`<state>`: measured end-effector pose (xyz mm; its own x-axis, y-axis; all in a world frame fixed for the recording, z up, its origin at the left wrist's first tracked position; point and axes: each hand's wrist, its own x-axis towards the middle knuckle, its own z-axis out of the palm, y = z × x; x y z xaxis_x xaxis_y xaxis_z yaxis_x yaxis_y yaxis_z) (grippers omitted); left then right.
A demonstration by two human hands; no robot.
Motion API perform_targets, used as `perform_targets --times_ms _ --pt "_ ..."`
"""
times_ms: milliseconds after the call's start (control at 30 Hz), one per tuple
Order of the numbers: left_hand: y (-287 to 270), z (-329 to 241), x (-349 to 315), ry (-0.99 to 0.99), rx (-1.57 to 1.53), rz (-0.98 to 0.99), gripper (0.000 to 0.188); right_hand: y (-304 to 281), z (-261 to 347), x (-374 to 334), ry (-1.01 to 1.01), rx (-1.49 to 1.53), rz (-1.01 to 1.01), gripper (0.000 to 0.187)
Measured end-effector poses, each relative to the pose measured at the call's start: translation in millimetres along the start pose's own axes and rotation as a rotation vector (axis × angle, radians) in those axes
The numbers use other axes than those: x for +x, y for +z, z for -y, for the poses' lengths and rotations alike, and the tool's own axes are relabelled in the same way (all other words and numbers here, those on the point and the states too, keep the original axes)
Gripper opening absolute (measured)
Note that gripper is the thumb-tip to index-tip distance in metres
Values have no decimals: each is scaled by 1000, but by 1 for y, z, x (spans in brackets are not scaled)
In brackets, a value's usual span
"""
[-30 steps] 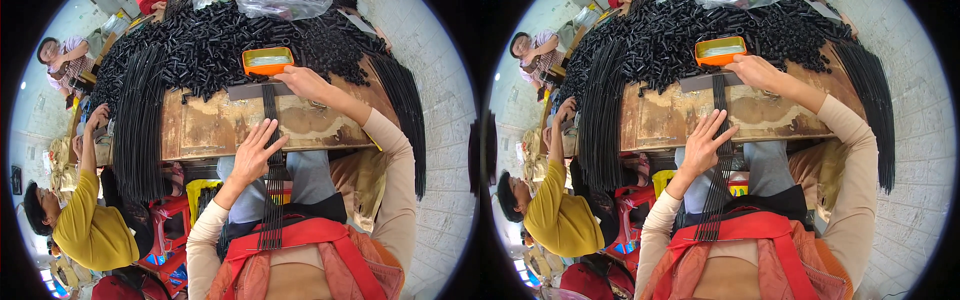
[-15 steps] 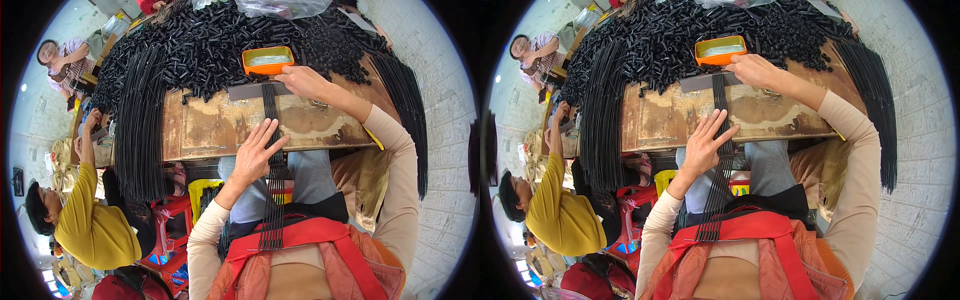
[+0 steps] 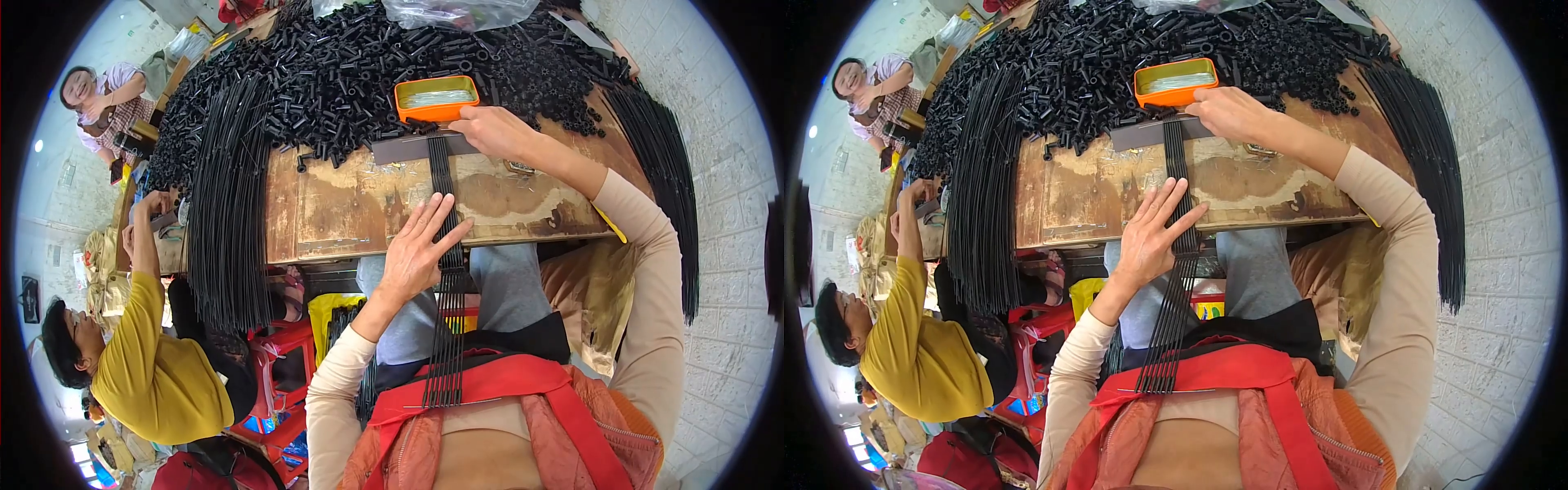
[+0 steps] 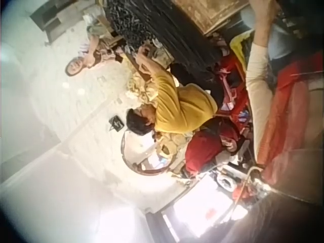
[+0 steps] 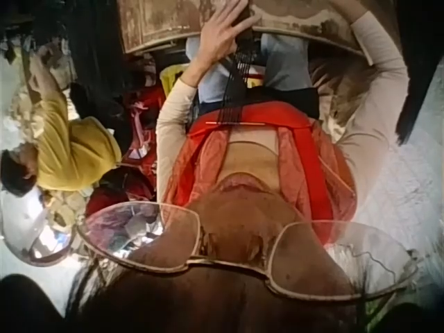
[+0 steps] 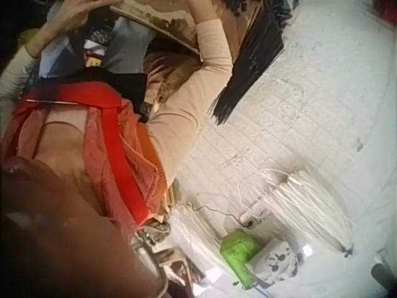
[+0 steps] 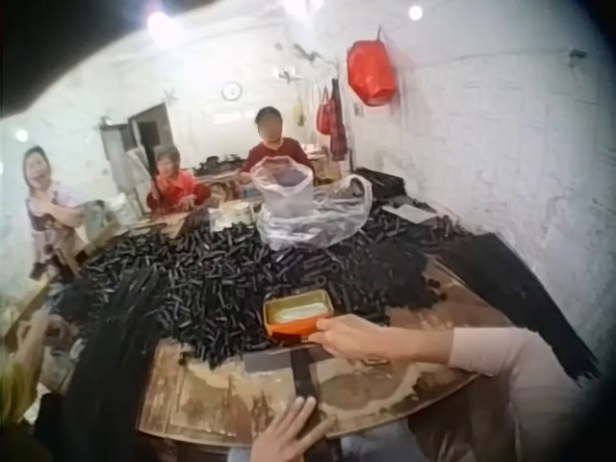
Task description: Assembling the ribs or slats of hand fans into a central holder at a production workbench.
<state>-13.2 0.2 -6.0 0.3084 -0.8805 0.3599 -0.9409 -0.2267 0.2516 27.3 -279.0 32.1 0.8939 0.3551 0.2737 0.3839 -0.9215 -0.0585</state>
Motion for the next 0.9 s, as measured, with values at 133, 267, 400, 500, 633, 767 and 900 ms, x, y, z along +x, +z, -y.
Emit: perform_targets --times_ms 133,267,400,500,633,767,900 --pt "1 0 0 -3 -10 -7 86 0 -2 0 -40 -1 -16 25" --pt "0 -1 0 1 1 8 86 0 -2 0 -35 10 -5 27" --pt "-1 -1 1 -6 -4 7 87 6 -9 1 -66 43 -71 22" --pt "-1 -1 1 -6 -7 9 87 3 -16 3 -62 187 -63 18" --pt "1 -1 1 4 -6 -1 87 2 -18 2 -66 268 -113 16" --pt "-1 -1 -1 -5 -8 10 86 3 -12 2 -54 244 -94 14" --pt "-1 -1 0 -13 -10 12 86 10 -9 7 -102 175 -102 13"
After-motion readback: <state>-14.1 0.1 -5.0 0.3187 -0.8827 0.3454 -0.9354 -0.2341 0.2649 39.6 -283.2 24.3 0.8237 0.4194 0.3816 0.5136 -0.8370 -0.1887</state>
